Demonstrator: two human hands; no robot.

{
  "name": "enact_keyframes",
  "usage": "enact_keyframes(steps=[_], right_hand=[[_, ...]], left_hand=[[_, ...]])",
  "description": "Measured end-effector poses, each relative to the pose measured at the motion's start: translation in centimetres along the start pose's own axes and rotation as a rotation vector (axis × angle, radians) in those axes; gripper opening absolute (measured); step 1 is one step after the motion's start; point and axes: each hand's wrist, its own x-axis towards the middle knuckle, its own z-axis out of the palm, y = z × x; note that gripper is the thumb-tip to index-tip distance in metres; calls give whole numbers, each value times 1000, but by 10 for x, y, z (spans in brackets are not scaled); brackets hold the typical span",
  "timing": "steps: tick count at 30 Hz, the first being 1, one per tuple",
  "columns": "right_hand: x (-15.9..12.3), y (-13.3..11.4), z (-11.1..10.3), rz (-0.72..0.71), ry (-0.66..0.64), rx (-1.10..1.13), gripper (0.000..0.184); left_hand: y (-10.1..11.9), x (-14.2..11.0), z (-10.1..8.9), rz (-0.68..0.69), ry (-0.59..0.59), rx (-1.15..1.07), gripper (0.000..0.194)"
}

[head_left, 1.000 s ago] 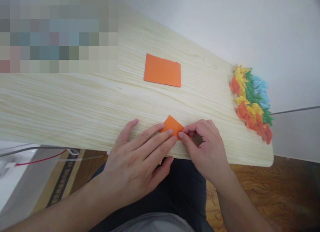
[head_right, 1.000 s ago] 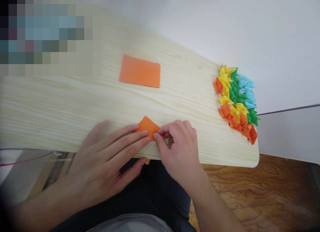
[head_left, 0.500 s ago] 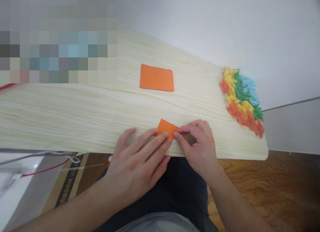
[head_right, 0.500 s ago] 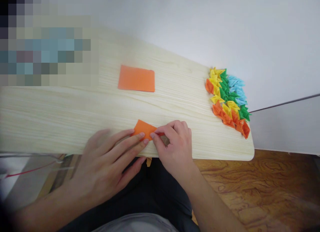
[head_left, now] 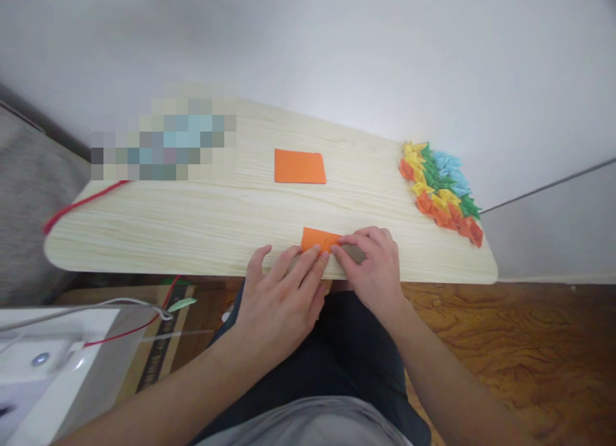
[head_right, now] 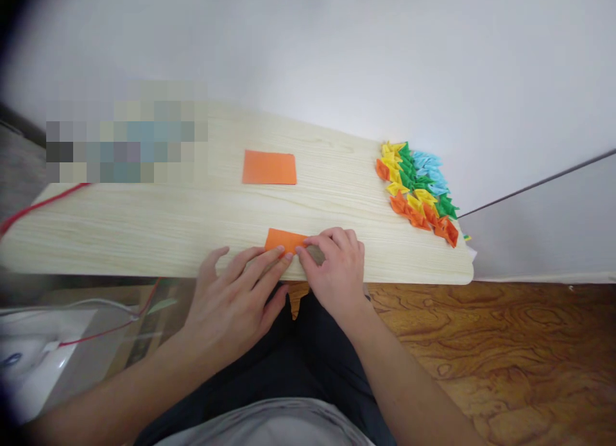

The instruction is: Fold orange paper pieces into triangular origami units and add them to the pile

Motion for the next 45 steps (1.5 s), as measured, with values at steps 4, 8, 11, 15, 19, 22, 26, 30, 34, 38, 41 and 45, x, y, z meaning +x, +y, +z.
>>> enact_keyframes(steps=[4,8,11,15,19,22,26,30,34,38,41,45], right_hand=[[-5,-3,6,16,65,-31,14],[-11,-7,10,47,104,-40,13],[-13,-7,11,56,116,-37,14],[-13,-6,9,66,110,-31,16],[-12,-6,7,75,94,-23,19],[-11,-7,6,91,87,-14,18],[-12,-7,4,90,68,0,23],[-13,-5,3,76,53,2,25],[-15,-4,2,49,39,6,25],[-16,-5,1,23,29,13,25],[-16,-5,1,12,28,12,26],[-17,-5,3,5,37,5,27]], left_hand=[[7,-2,3,-18,20,7,42],[13,-4,6,-41,56,11,42],[16,-4,7,-46,83,3,43],[18,-6,9,-43,107,-8,44],[20,-10,11,-37,131,-5,41],[20,-12,13,-31,142,-8,37],[18,-15,12,-13,144,-25,35],[10,-14,5,8,139,-63,30],[-6,-8,-5,26,137,-100,31],[-19,0,-10,86,100,-141,27],[-26,6,-11,113,71,-166,24],[-34,14,-12,100,54,-194,22]])
